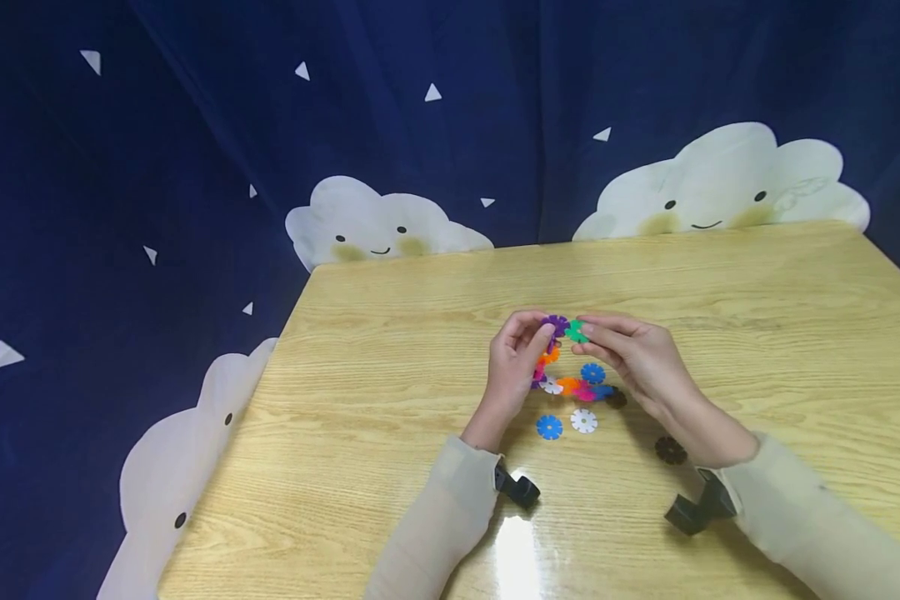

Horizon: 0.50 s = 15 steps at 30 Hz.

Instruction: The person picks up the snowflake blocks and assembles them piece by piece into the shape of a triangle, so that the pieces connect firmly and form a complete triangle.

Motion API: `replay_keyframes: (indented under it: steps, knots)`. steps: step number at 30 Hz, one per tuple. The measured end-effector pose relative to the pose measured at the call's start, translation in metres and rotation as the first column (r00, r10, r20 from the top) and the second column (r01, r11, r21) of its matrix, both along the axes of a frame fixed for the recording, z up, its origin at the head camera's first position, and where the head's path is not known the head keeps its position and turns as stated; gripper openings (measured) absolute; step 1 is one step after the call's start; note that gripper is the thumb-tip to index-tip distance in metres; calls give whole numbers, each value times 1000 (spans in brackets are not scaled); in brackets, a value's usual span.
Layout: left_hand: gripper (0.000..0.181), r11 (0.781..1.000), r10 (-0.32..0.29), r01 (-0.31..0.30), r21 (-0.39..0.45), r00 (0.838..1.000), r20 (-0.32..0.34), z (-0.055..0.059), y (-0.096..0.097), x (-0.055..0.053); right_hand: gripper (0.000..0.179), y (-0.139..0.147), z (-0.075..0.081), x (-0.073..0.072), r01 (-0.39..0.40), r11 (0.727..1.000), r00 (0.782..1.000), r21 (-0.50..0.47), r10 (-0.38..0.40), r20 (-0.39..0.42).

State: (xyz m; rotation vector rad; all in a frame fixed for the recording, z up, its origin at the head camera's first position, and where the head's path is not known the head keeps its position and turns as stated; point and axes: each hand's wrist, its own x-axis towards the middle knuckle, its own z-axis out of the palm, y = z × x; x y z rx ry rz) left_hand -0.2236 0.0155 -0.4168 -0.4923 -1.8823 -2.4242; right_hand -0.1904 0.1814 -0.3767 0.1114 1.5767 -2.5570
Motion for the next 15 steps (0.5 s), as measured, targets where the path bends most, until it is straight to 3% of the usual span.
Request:
replay_keyframes:
  steps: [9, 15]
  knots:
    - [22, 999, 32, -32, 5, 999, 4, -7, 4, -1, 7, -6, 2, 0, 25, 999, 998, -26, -24, 54]
    - [23, 1000, 11, -11, -11, 1000, 8, -8, 4, -2, 5, -8, 1, -1, 42, 999, 999, 7, -42, 30]
